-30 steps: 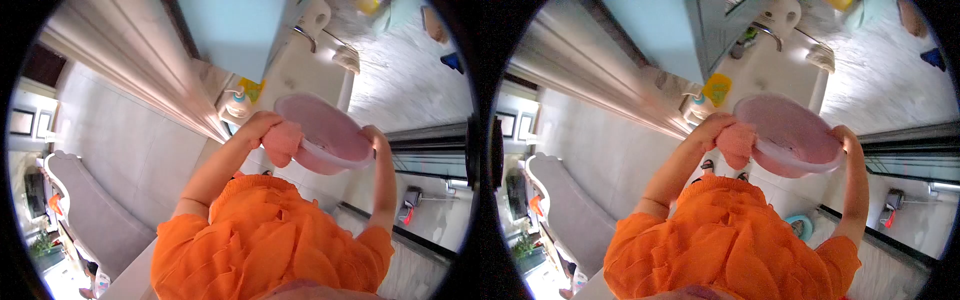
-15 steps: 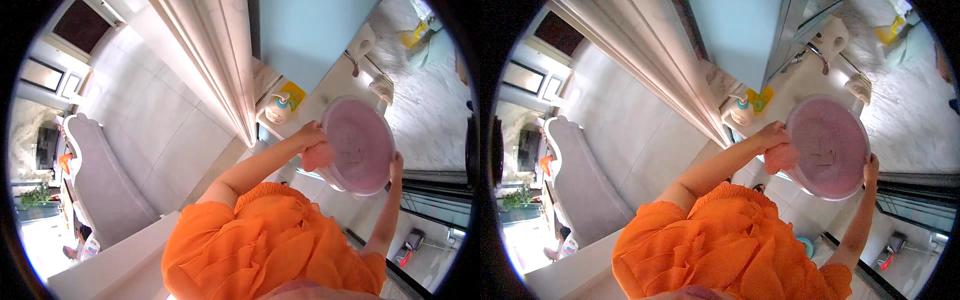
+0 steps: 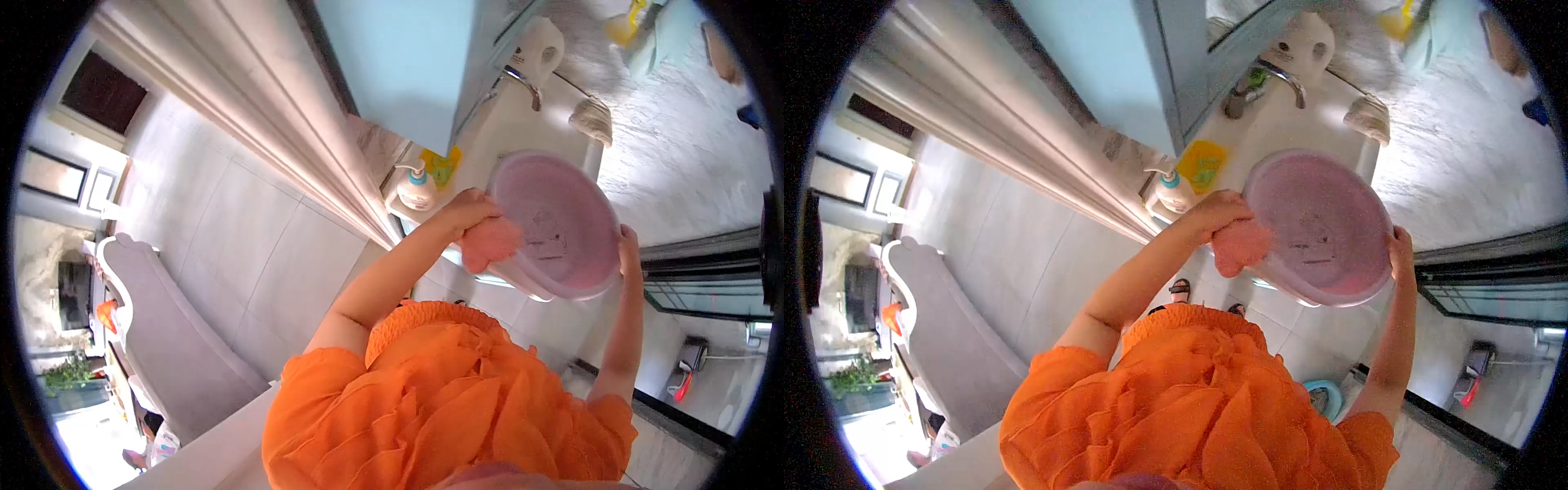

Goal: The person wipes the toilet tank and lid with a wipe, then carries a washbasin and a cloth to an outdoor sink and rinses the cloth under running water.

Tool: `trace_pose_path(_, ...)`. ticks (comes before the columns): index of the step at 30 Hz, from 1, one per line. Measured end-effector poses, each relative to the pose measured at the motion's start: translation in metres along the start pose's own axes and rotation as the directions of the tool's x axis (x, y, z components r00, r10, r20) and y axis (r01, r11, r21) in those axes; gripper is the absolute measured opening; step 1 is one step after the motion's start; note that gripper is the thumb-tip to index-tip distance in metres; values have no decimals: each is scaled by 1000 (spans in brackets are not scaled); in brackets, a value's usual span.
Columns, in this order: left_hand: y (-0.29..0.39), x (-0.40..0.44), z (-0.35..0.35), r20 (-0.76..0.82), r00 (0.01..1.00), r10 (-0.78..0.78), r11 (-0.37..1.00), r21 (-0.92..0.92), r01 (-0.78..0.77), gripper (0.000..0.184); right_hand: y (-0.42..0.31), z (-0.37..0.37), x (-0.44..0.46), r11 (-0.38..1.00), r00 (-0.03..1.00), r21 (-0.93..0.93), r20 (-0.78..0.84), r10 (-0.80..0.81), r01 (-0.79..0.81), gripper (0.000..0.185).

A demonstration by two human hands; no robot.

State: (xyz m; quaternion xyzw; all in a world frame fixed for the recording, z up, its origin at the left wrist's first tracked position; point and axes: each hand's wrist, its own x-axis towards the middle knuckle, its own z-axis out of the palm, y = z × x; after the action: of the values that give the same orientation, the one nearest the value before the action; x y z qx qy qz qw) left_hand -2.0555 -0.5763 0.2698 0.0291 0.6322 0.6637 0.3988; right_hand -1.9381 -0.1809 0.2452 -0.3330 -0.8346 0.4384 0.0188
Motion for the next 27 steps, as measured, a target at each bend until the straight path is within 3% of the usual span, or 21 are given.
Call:
trace_pose_path(6, -19, 4, 9, 148, 987, -61, 991, -107, 77, 21, -8, -28, -4, 997, 995, 4, 50, 81, -81, 29)
trace_pose_path(16, -45, 17, 9, 191, 973, -129, 936, -299, 183, 19, -71, -39, -9, 947, 979, -266, 46, 199, -180, 21)
trace_pose_path(17, -47, 17, 9, 194, 971, -137, 930, -313, 194, 20, -48, -47, 17, 779, 978, -602, 199, -66, 175, 19)
trace_pose_path(18, -48, 18, 9, 204, 967, -151, 927, -310, 210, 21, -6, -62, 56, 406, 870, -770, 432, -237, 493, 18)
trace_pose_path(19, -49, 18, 10, 214, 963, -165, 925, -306, 227, 22, 20, -72, 75, -69, 684, -722, 678, -267, 689, 18)
trace_pose_path(20, -50, 19, 11, 225, 958, -179, 922, -300, 243, 24, -11, -62, 56, -152, 814, -813, 576, -73, 562, 15)
trace_pose_path(22, -56, 26, 11, 248, 949, -195, 895, -349, 276, 27, 3, -75, 86, 182, 876, -857, 471, -103, 482, 14)
trace_pose_path(24, -62, 33, 11, 282, 934, -218, 866, -386, 318, 29, -22, -76, 87, 529, 945, -793, 321, -58, 301, 12)
trace_pose_path(25, -64, 37, 11, 305, 925, -228, 851, -400, 342, 29, -42, -74, 81, 729, 973, -667, 231, 5, 154, 11)
trace_pose_path(27, -64, 39, 12, 356, 903, -242, 819, -423, 387, 30, -83, -69, 73, 938, 990, -339, 94, 109, -71, 8)
